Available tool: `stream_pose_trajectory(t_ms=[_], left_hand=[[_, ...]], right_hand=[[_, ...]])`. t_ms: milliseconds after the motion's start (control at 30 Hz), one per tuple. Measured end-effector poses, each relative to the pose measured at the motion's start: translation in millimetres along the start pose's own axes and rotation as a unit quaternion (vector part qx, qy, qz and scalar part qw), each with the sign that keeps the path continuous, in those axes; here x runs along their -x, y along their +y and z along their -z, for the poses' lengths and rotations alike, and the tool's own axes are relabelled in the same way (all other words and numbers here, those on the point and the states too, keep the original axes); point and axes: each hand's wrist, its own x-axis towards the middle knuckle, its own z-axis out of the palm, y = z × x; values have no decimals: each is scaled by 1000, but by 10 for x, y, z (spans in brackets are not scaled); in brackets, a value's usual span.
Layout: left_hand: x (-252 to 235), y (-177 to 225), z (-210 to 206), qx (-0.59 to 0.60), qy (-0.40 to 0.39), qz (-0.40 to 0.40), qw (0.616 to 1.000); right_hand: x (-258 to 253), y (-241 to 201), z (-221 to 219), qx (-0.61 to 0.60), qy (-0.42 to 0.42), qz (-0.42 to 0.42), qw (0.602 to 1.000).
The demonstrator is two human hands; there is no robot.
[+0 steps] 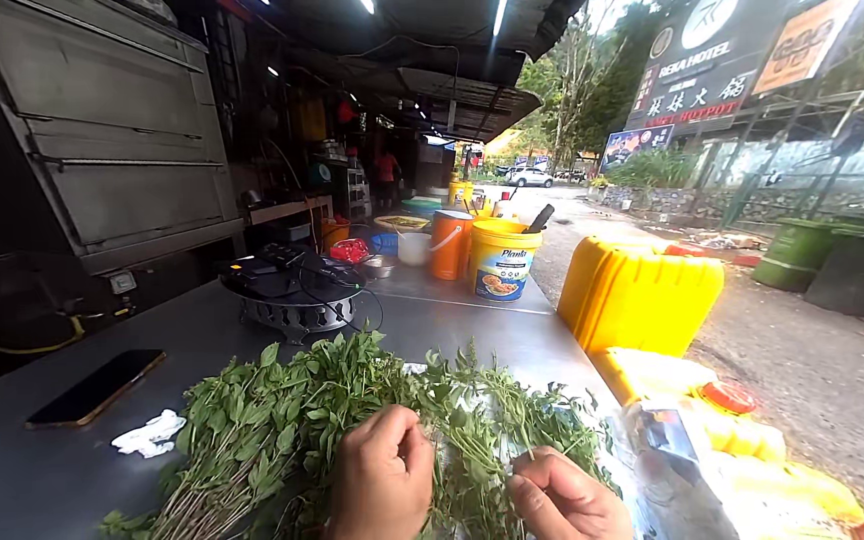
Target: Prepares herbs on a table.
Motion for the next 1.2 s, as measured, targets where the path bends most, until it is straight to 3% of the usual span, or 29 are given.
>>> stream_pose_trajectory(t_ms=[100,167,233,367,467,600,733,900,1033,1100,1200], left_hand=[[-69,-29,102,128,-24,76,989],[-96,23,155,291,-76,138,944],[-81,79,153,358,-102,152,916],[-17,46,97,119,-88,-45,988],[-3,27,22,25,-64,-118,991],[-19,6,-8,-72,-91,-136,984],[-14,0,-20,-86,-103,-141,981],[-10,95,-1,-79,8,-84,993],[-122,34,194,65,72,-29,995],[-141,5,240,167,36,0,985],[-108,-19,185,297,-90,87,947]], right_hand=[[-19,12,34,-4,21,21,1000],[-26,19,41,-1,27,20,999],[-26,36,35,30,27,39,998],[-26,36,28,122,21,98,988],[-24,22,26,163,3,134,978],[-36,14,25,175,-20,180,968],[-27,-12,21,187,-34,190,963],[6,-12,-13,213,-37,195,957],[-10,-28,21,120,10,103,987],[-18,-61,26,26,41,2,999],[-56,-163,4,-100,78,-163,978]])
